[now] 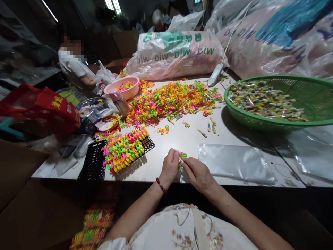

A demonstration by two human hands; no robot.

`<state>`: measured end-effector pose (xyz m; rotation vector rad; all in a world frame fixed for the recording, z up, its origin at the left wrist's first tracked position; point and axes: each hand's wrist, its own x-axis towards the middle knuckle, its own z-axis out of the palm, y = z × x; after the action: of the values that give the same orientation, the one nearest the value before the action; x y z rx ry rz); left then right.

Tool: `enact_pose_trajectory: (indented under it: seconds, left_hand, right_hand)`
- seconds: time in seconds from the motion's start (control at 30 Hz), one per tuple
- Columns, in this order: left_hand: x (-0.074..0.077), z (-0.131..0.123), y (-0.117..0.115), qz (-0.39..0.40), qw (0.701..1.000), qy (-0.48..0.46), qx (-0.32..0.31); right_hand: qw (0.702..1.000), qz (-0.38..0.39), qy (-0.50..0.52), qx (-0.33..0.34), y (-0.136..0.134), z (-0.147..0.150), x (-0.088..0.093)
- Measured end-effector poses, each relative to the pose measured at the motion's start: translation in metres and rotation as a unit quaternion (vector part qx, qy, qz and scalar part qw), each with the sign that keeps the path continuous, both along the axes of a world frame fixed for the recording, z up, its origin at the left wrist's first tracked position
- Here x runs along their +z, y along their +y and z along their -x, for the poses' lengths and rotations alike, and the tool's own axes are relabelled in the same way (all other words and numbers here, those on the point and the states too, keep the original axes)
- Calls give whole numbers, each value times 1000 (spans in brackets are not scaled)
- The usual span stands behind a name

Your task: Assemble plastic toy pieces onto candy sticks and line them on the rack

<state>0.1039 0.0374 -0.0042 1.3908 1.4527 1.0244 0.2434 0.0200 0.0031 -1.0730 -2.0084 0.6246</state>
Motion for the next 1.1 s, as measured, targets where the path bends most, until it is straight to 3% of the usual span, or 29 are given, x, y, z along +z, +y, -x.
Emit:
enact_pose_trajectory:
  seconds: [0.1,0.2,0.3,0.37,0.5,0.6,0.7,0.77,0.83,0.97,1.03,1.1]
  left_hand:
    - [-1,7,25,-58,984,170,1]
    - [-6,19,64,-107,946,298,62]
    - [-13,30,101,-100,942,310,85]
    - [-17,35,119,-93,947,295,83]
    - [-19,39,135,-67,964,234,104]
    - [-16,39,133,-46,978,157,132]
    - [-11,36,122,-18,988,49,143]
    - [-6,32,109,4,991,-28,131]
    - [-1,27,93,25,990,-87,110]
    - [9,17,58,57,966,-242,75]
    - [14,11,42,73,941,-324,65]
    - [18,6,31,85,928,-358,57]
  right_hand:
    - [999,8,-40,-13,17,-9,-6]
    - [991,-29,-121,-46,43,-22,-12]
    - [973,-58,-195,-106,76,-40,-16]
    - [957,-33,-240,-161,100,-53,-19]
    - [934,29,-275,-224,139,-70,-26]
    - [936,45,-257,-235,150,-72,-27]
    - [942,61,-218,-249,141,-64,-20]
    - [959,85,-131,-237,125,-55,-13]
    - [969,137,18,-203,105,-44,-7]
    - [910,284,278,-116,62,-19,3]
    - [880,329,331,-89,46,-9,7]
    - [870,342,346,-81,36,-2,10]
